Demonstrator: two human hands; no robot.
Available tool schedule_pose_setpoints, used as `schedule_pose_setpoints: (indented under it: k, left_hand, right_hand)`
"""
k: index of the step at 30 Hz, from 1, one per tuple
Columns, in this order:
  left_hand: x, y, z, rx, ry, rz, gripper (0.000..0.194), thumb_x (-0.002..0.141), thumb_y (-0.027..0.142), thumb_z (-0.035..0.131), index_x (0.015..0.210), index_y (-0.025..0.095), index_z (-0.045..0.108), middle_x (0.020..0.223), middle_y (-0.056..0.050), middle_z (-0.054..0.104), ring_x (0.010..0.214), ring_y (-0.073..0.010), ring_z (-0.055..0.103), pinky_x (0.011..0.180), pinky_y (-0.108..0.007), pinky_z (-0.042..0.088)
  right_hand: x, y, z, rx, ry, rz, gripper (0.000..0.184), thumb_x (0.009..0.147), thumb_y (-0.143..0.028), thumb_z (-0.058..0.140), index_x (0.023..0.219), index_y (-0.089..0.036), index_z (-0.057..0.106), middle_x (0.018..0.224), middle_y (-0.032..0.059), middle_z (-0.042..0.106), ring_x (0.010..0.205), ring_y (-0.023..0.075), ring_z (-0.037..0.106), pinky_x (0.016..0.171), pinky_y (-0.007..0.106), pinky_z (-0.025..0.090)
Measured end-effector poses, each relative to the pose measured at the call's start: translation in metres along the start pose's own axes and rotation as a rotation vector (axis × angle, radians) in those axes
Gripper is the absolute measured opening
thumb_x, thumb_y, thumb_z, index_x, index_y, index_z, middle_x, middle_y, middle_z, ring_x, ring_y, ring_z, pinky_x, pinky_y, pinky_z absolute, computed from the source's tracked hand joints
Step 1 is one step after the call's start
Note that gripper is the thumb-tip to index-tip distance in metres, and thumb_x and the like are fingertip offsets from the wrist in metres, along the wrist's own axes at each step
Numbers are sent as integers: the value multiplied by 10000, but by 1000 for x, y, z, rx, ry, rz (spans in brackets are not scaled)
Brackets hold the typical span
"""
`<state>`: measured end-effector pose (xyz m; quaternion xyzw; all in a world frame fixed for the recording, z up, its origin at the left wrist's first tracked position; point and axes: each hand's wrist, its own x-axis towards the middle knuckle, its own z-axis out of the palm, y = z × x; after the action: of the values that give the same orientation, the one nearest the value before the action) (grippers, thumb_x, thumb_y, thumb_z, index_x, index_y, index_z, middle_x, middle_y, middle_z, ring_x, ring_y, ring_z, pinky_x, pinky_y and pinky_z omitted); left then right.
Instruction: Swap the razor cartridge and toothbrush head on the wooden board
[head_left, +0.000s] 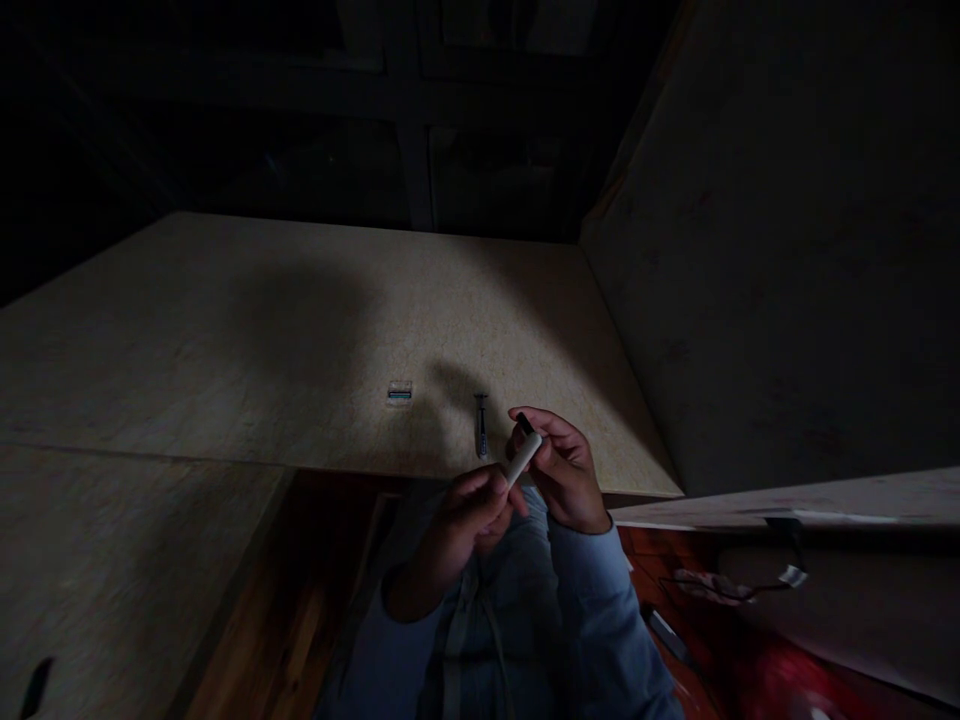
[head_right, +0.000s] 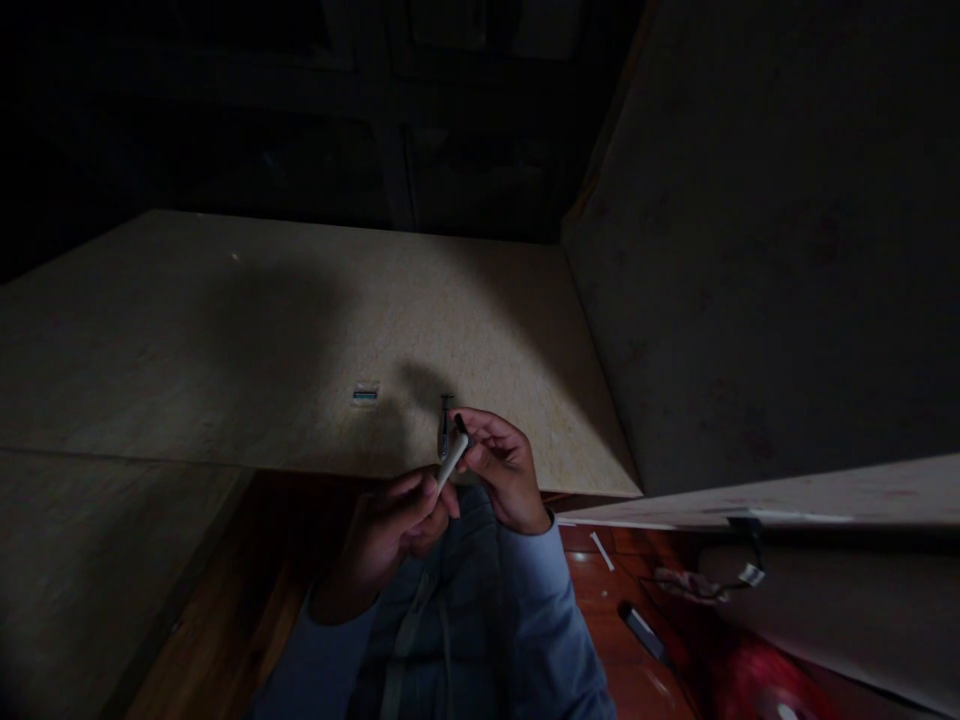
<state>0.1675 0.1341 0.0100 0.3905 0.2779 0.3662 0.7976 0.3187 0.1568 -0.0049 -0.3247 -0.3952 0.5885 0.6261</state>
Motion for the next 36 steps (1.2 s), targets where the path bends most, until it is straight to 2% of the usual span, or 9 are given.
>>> schedule_pose_setpoints:
  k: [6,13,18,26,31,36]
  left_hand:
    - [3,-2,-6,-12,-14,7,523,832,654,653,807,134,604,498,93,286,407,-46,182,424,-222,109]
    - [8,-4,-12,-47,93,42,492,831,631,667,820,146,583,500,106,273,396,-38,148,407,-202,121]
    - [7,-5,-10,-22,139,64,502,823,638,676,819,143,592,507,102,289,402,-36,170,410,-200,133]
    - [5,-3,-5,-38,78,-13,545,779,678,696,751,149,568,488,100,266,403,-40,172,412,-215,119]
    - [3,-2,-5,-40,19,-29,523,814,652,671,748,142,578,488,96,267,403,-42,176,423,-222,113]
    - [3,-2,-5,-24,29,-33,525,812,655,667,763,138,585,503,93,276,408,-44,184,425,-220,115]
  right_hand:
    - [1,-3,3,0,46,-1,441,710,-465,864,1063,-216,777,780,25,649,584,111,466,555,264,411]
    - [-1,1,1,7,-31,42,478,699,-496,867,1068,-212,758,741,13,648,527,94,443,510,256,378]
    - [-1,1,2,48,-37,44,465,705,-503,863,1062,-222,762,739,9,646,528,96,447,511,258,381]
    - [1,-3,5,25,0,53,460,716,-483,855,1077,-212,764,742,9,618,550,99,439,508,250,366]
    - [1,-3,6,-9,22,15,453,725,-480,846,1079,-211,760,746,11,619,558,102,424,535,259,360]
    - [0,-2,6,9,54,-2,473,729,-495,841,1096,-211,752,782,18,626,565,104,420,549,267,363]
